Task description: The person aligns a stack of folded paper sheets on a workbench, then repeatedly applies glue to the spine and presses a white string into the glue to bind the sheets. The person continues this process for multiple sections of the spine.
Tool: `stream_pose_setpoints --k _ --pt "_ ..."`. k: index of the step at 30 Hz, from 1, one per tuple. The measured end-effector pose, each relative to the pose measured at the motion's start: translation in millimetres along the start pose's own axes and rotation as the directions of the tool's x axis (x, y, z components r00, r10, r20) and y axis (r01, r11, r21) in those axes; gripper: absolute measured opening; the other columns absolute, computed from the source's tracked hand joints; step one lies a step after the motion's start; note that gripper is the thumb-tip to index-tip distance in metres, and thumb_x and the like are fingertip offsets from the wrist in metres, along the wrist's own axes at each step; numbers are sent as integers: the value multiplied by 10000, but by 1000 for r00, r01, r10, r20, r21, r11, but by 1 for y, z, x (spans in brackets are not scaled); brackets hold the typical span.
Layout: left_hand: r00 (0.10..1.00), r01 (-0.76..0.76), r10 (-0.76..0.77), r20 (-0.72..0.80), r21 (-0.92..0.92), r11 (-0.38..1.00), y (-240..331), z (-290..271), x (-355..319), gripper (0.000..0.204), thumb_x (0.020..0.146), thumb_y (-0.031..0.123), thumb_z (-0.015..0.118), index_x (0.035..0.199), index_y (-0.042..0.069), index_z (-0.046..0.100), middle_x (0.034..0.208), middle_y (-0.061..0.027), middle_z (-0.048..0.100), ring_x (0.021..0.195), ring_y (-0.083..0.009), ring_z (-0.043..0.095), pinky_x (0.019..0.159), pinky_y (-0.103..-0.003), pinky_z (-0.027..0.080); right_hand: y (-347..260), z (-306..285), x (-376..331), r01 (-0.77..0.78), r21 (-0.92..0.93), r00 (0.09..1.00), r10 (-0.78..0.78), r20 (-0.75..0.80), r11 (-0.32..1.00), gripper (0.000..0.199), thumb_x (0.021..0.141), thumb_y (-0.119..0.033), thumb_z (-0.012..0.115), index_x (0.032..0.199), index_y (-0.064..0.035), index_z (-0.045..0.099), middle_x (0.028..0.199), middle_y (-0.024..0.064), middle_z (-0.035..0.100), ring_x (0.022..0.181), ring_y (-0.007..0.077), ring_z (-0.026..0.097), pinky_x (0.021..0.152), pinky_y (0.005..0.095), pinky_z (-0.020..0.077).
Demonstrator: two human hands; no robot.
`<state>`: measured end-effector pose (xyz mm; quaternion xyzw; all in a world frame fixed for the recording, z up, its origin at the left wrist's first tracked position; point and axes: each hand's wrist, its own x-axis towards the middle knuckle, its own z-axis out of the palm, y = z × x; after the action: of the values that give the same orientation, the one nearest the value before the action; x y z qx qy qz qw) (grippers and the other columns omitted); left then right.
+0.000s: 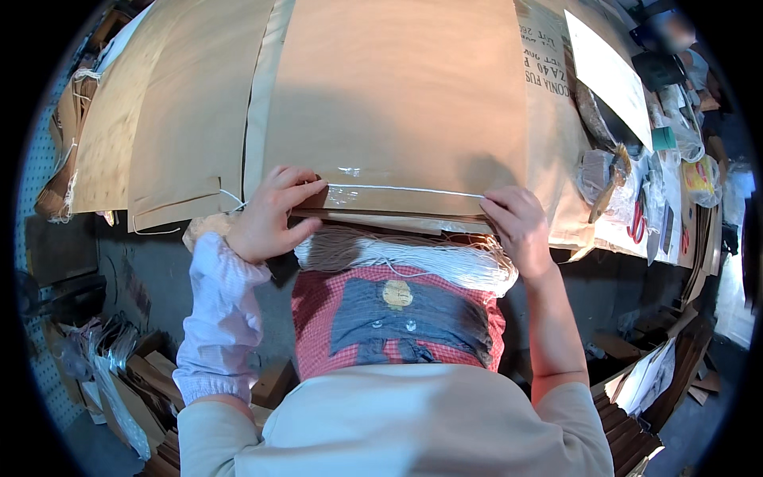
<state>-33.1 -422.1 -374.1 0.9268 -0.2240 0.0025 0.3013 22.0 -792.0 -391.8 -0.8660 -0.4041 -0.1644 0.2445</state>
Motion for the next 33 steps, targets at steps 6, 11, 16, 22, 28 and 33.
stream_pose_setpoints --k 6,11,16,22,28,33 --pt "865 495 -501 -19 -129 859 -21 -1 8 174 807 123 674 910 -11 633 839 -109 601 718 -292 585 644 -376 465 5 11 19 -658 300 746 651 140 690 106 747 -66 734 735 15 667 695 113 604 649 190 590 587 294 464" --pt "832 532 -441 -336 258 807 4 24 10 122 842 99 584 908 5 543 851 -170 565 756 -389 572 632 -448 457 1 37 4 -530 -159 844 499 -198 833 244 757 -68 722 966 -19 606 895 127 611 762 264 605 620 320 492" --pt "980 195 -153 -131 426 883 49 56 27 577 744 199 647 1213 -47 417 1151 -234 488 1149 -428 438 972 -508 349 -74 59 45 -247 -18 949 246 196 969 621 820 -301 624 1319 13 430 1365 188 440 1301 319 383 1110 410 275" --pt "929 327 -367 -36 543 774 25 52 6 1151 713 653 615 1423 -117 139 1490 -303 160 1398 -440 125 1133 -525 102 -41 33 4 -522 -354 790 596 144 776 957 777 -542 634 1406 78 268 1476 234 272 1390 359 231 1139 432 197" --pt "935 355 -313 -169 380 854 16 52 3 922 838 516 573 1410 -108 208 1480 -302 195 1391 -428 160 1130 -499 139 -9 15 -36 -643 -247 760 644 -89 725 766 813 -334 675 1342 111 343 1412 281 351 1273 428 394 1054 454 329" --pt "839 476 -447 -309 22 879 -11 47 -15 629 940 248 503 1407 -86 244 1470 -301 230 1373 -445 200 1131 -459 172 -6 24 -13 -620 -411 775 602 -191 668 592 768 -146 695 1253 98 457 1229 256 533 1047 381 554 843 429 468"
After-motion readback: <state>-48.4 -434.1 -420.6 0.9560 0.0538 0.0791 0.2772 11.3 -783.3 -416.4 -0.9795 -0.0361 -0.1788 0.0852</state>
